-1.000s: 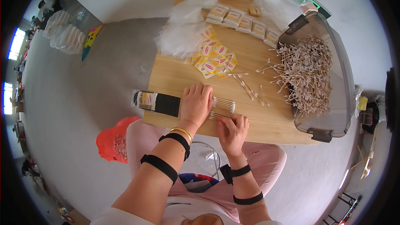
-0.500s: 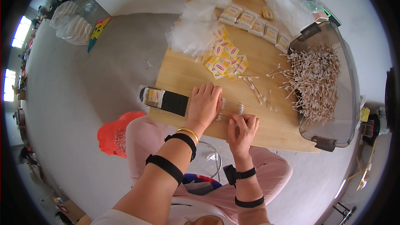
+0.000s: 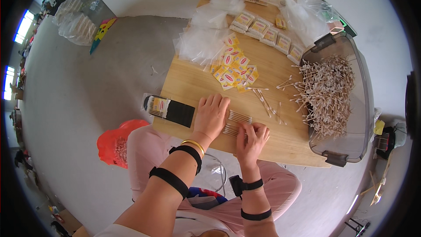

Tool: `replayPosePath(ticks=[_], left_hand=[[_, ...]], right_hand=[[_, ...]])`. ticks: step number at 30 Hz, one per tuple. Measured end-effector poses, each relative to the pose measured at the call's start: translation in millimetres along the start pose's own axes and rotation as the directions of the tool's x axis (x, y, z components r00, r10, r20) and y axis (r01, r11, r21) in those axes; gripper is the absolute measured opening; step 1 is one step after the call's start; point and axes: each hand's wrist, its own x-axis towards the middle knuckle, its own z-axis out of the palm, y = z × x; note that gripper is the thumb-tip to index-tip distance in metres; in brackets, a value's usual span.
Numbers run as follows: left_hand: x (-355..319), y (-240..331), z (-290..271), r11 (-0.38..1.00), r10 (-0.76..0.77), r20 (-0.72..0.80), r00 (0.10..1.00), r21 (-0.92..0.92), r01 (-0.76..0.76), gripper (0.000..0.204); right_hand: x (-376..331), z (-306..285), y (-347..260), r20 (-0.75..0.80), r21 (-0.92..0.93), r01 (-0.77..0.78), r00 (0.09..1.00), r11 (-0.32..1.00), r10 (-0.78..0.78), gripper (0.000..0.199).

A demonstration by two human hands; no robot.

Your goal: Organize and align cotton swabs on a desk and pack them into paper wrappers.

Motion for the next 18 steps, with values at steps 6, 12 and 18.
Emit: replayPosePath(ticks=[6, 12, 18], left_hand=[[0.6, -0.2, 2.1, 1.0, -0.006, -0.001, 1.0, 0.012, 0.006, 0.018], [0.4, -0.1, 1.9, 1.0, -0.008, -0.002, 1.0, 0.016, 0.008, 0.017], [0.0, 0.4, 2.4, 1.0, -0.008, 0.003, 1.0, 0.02, 0.008, 0.017]], right_hand=[[4.1, -1.2, -4.2, 0.016, -0.04, 0.002, 1.0, 0.999, -0.001, 0.014], [1.9, -1.2, -1.2, 0.035, -0.038, 0.014, 0.999, 0.999, -0.013, 0.014], [2.1, -0.3, -2.3, 0.001, -0.015, -0.006, 1.0, 1.0, 0.006, 0.02]])
